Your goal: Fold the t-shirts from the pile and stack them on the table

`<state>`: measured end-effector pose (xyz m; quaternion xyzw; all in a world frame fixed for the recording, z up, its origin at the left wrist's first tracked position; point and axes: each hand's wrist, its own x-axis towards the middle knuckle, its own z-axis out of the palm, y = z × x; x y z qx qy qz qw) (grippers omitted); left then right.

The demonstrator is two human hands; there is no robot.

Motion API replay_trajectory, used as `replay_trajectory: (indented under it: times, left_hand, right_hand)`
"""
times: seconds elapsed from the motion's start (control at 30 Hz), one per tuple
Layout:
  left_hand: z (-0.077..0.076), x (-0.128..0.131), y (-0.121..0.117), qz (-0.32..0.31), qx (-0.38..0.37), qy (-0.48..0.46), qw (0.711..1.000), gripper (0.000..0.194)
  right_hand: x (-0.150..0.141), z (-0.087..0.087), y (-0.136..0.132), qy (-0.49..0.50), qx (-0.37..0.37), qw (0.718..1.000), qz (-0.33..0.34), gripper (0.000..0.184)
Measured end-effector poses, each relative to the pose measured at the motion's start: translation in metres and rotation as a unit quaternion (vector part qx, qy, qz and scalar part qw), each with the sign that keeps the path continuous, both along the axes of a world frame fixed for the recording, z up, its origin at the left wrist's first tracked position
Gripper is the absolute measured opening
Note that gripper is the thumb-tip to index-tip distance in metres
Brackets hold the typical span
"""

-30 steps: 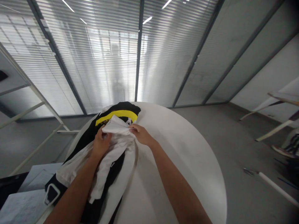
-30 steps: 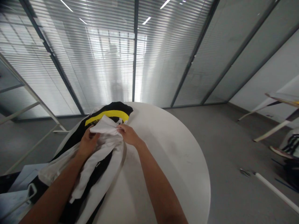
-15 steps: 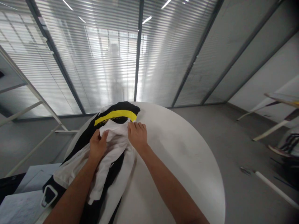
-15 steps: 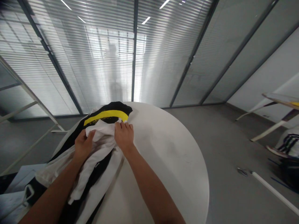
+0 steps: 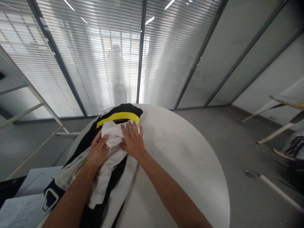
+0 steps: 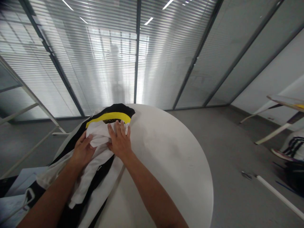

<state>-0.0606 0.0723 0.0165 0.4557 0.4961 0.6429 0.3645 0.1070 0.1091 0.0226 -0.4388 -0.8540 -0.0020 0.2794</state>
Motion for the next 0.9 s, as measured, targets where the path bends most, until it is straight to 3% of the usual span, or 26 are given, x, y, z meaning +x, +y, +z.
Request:
replay_trajectory:
  times: [0.1,0.17,0.27,0.4,0.6,0.67,0.77,0.83,0.9]
  left_hand:
    - [0.004,0.003,-0.004,-0.087,-0.002,-0.134,0.987,0.046]
    - [0.005,0.003,-0.006,-0.089,-0.017,-0.156,0.984,0.047]
    - [0.004,-0.001,-0.006,-0.069,-0.023,-0.144,0.987,0.046]
    - [0.005,-0.004,-0.007,-0.049,-0.004,-0.093,0.994,0.047]
    - [0.002,-0.008,-0.001,0.082,-0.002,0.03,0.996,0.045]
    - [-0.006,-0.011,0.004,0.116,-0.017,0.065,0.991,0.036]
    - [-0.021,-0.015,0.013,0.136,-0.037,0.098,0.985,0.03]
    - [-0.03,-0.017,0.017,0.13,-0.039,0.114,0.984,0.033]
    - [-0.036,-0.019,0.019,0.119,-0.036,0.126,0.984,0.038]
  right_hand:
    - [0.0,-0.001,0.002,0.016,0.01,1.0,-0.016,0.08]
    - [0.001,-0.001,0.004,0.026,0.025,0.999,-0.033,0.067]
    - [0.003,0.002,0.005,0.012,0.037,0.999,-0.033,0.051]
    - [0.01,0.017,0.003,-0.049,0.018,0.998,0.046,0.038]
    - [0.025,0.054,0.013,0.001,-0.115,0.984,0.139,0.022]
    - [0.027,0.073,0.033,0.017,-0.188,0.963,0.19,0.02]
    - [0.024,0.102,0.084,0.03,-0.301,0.922,0.243,0.019]
    - [0.022,0.117,0.125,0.13,-0.3,0.93,0.166,0.025]
    - [0.021,0.125,0.161,0.318,-0.216,0.923,0.031,0.037]
